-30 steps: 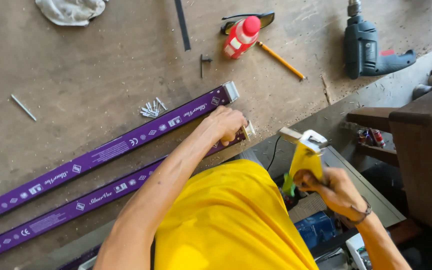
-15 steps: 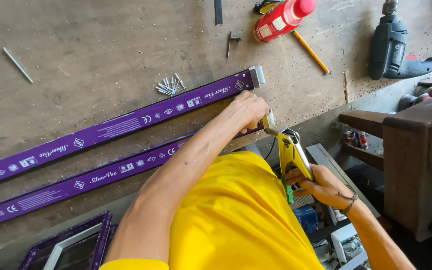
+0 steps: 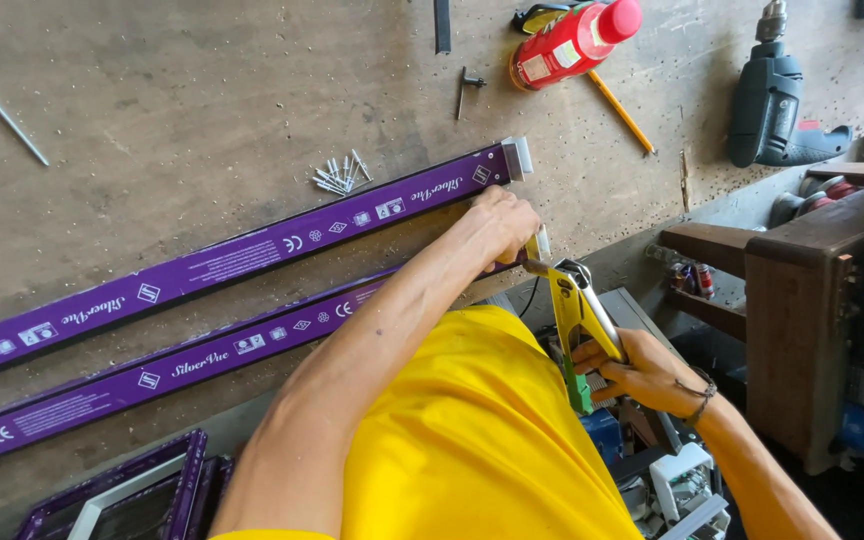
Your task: Assembling metal or plastic frame components by marking with a pencil, drilling holes, and using a manual stapler.
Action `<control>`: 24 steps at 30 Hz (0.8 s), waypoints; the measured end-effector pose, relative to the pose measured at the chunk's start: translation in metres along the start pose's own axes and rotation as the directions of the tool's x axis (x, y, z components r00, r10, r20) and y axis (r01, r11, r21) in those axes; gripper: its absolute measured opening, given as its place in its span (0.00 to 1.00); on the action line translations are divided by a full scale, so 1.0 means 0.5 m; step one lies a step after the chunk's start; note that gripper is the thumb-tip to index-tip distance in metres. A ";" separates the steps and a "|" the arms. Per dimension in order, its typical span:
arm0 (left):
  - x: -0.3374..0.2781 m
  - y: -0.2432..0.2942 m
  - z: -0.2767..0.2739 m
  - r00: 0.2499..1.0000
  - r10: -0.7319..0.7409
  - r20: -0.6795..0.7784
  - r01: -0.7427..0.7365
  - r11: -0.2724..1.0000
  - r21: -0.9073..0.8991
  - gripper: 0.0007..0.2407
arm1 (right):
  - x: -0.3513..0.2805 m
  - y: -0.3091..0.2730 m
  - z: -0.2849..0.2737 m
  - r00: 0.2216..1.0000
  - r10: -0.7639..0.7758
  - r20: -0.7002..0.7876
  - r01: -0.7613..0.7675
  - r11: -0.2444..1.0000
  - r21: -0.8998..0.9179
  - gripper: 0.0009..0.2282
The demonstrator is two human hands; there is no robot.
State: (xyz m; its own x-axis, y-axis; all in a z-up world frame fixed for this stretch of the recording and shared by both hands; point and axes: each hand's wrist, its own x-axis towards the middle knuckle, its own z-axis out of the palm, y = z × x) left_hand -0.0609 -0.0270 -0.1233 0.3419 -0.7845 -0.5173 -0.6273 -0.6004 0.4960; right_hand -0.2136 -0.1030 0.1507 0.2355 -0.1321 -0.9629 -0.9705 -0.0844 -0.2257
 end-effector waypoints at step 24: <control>-0.090 0.014 -0.196 0.939 0.202 0.278 -0.242 0.964 0.115 0.20 | 0.140 0.143 0.034 0.946 -0.299 -0.121 0.144 0.726 -0.672 0.33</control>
State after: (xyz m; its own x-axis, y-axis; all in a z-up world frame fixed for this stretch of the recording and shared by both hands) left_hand -0.0117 -0.0112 -0.0282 -0.0006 -0.8149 -0.5796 -0.7675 -0.3712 0.5226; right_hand -0.2674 -0.1013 0.0644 0.5195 -0.2192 -0.8259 -0.6362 -0.7444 -0.2026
